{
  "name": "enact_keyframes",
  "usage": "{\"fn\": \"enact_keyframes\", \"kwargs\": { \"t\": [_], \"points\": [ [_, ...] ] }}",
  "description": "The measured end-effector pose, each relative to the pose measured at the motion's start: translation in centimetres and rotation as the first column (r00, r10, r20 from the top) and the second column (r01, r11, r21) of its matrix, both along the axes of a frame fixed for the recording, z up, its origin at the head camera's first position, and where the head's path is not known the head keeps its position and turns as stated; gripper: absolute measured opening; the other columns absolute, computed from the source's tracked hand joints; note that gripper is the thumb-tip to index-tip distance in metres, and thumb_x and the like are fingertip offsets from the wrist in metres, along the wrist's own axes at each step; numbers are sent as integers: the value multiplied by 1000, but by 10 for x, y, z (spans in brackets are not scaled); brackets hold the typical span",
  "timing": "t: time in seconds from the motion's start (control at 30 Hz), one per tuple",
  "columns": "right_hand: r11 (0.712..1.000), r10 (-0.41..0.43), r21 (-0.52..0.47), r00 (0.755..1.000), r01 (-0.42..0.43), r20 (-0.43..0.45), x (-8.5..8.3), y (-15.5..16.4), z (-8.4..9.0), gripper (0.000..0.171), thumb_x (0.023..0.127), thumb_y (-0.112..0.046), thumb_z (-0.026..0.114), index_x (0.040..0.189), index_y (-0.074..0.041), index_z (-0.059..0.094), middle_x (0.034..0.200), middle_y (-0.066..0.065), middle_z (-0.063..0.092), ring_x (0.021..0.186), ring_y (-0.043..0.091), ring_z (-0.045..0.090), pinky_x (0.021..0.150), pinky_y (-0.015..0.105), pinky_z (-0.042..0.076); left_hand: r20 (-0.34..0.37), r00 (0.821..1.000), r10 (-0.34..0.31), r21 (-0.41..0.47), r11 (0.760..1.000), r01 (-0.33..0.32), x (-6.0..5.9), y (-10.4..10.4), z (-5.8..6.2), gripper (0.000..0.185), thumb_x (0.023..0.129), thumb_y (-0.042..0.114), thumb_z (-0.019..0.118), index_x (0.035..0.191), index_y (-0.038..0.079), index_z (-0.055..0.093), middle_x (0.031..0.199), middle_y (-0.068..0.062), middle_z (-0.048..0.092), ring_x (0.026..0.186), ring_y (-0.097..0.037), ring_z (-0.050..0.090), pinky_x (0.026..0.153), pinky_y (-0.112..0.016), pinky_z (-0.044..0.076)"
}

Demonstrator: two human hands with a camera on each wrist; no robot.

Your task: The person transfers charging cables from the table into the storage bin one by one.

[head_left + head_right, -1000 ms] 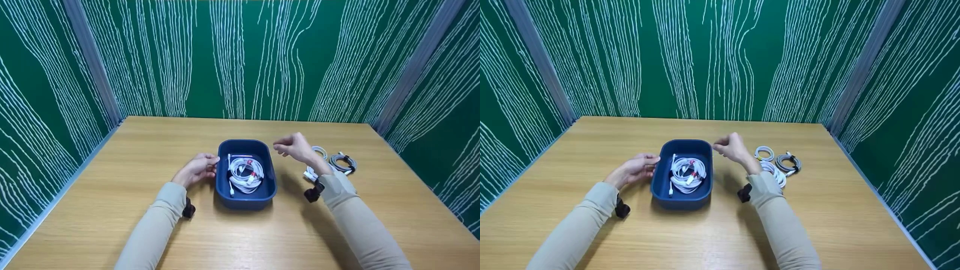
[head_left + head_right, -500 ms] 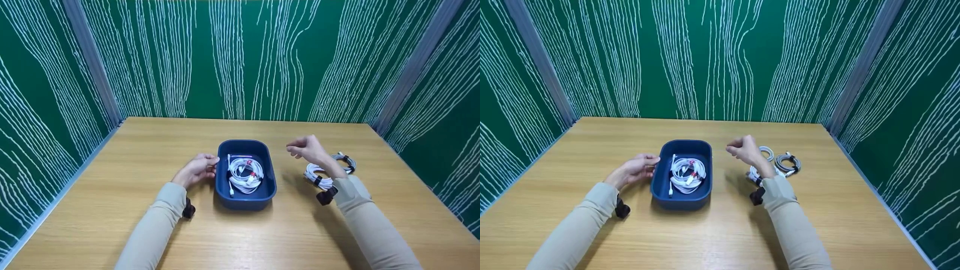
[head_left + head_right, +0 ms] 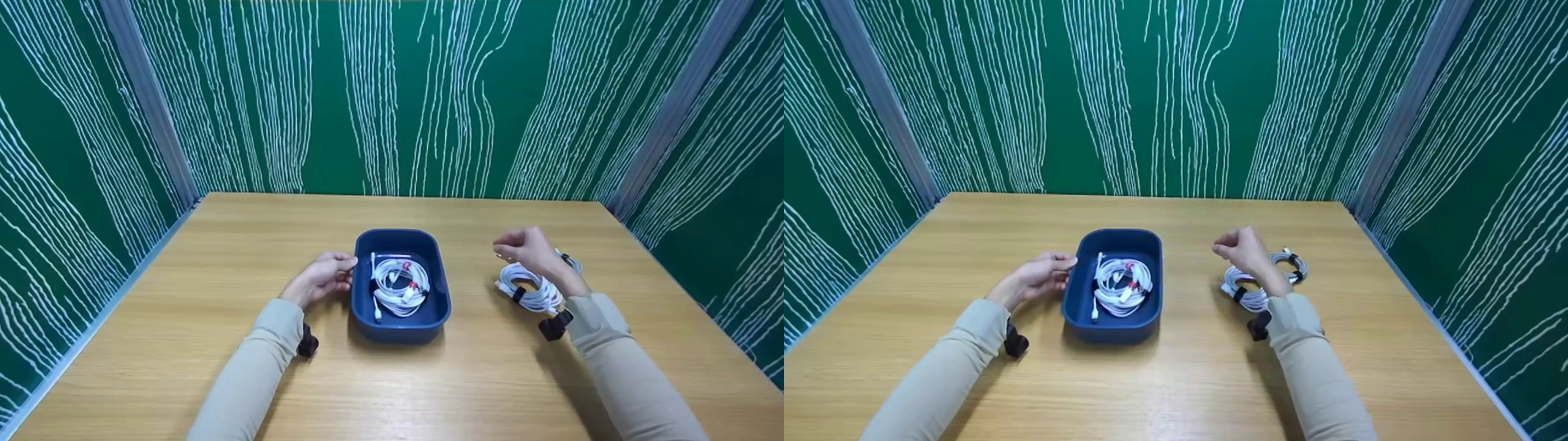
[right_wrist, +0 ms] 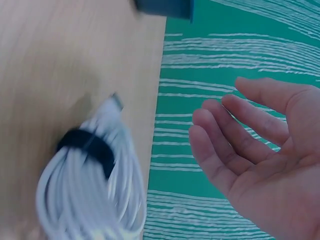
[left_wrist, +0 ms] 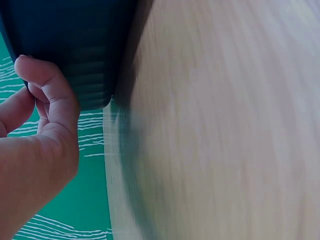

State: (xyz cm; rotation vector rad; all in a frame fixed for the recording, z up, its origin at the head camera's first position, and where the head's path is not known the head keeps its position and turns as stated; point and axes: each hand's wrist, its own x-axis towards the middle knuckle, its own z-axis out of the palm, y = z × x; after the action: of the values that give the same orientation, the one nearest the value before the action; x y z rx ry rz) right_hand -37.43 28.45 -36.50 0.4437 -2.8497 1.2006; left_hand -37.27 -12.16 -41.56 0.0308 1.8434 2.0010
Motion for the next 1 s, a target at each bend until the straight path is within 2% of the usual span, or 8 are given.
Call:
{"fn": "enact_keyframes", "kwargs": {
  "t": [0.13, 0.2, 0.33, 0.47, 0.7, 0.83, 1.0],
  "points": [
    [997, -44, 61, 999, 44, -16, 1, 11, -5, 27, 95, -15, 60, 111, 5, 66, 104, 23, 70, 81, 11, 65, 71, 23, 54, 5, 1000, 9, 3, 1000, -9, 0, -1, -1, 8, 100, 9, 48, 94, 7, 50, 70, 0, 53, 60, -11, 51, 53, -20, 46],
    [992, -71, 102, 997, 74, -29, 2, 17, -8, 26, 95, -15, 60, 111, 5, 67, 107, 24, 69, 85, 17, 65, 73, 24, 53, 13, 1000, 15, 6, 1000, -15, 0, -1, -1, 7, 100, 9, 48, 94, 6, 50, 70, 0, 53, 60, -11, 51, 52, -20, 45],
    [977, -118, 175, 992, 126, -51, 4, 27, -16, 25, 94, -13, 60, 110, 4, 67, 108, 25, 69, 94, 29, 65, 81, 37, 54, 13, 1000, 17, 7, 1000, -17, -1, -1, -1, 7, 100, 9, 49, 94, 6, 50, 70, 0, 53, 60, -11, 51, 52, -20, 46],
    [969, -118, 210, 990, 133, -81, 4, 37, -25, 23, 91, -9, 61, 106, 8, 67, 103, 27, 69, 93, 34, 65, 83, 46, 53, 8, 1000, 12, 10, 1000, -12, -1, -1, -1, 8, 100, 9, 49, 92, 7, 51, 70, 0, 53, 59, -11, 52, 52, -20, 46],
    [953, -91, 286, 994, 104, -59, 4, 50, -33, 26, 88, -9, 64, 104, 11, 67, 99, 27, 69, 85, 29, 63, 75, 39, 52, 2, 1000, -4, 13, 1000, 4, -2, -1, -2, 13, 100, 10, 48, 87, 9, 50, 68, 2, 53, 58, -11, 52, 53, -21, 45],
    [949, -74, 304, 996, 86, -49, 3, 53, -35, 26, 86, -7, 66, 103, 12, 66, 98, 27, 69, 83, 27, 64, 76, 40, 52, 0, 1000, -9, 20, 1000, 9, -2, -1, -3, 14, 100, 10, 48, 87, 10, 50, 68, 1, 54, 59, -11, 52, 54, -21, 45],
    [928, -118, 352, 993, 120, -28, 2, 55, -40, 23, 84, -11, 68, 100, 6, 67, 94, 20, 69, 79, 24, 59, 68, 31, 45, 6, 1000, -3, 26, 1000, 3, -1, -1, -3, 13, 100, 10, 48, 87, 9, 50, 69, 1, 53, 59, -11, 52, 52, -20, 46]
  ]
}}
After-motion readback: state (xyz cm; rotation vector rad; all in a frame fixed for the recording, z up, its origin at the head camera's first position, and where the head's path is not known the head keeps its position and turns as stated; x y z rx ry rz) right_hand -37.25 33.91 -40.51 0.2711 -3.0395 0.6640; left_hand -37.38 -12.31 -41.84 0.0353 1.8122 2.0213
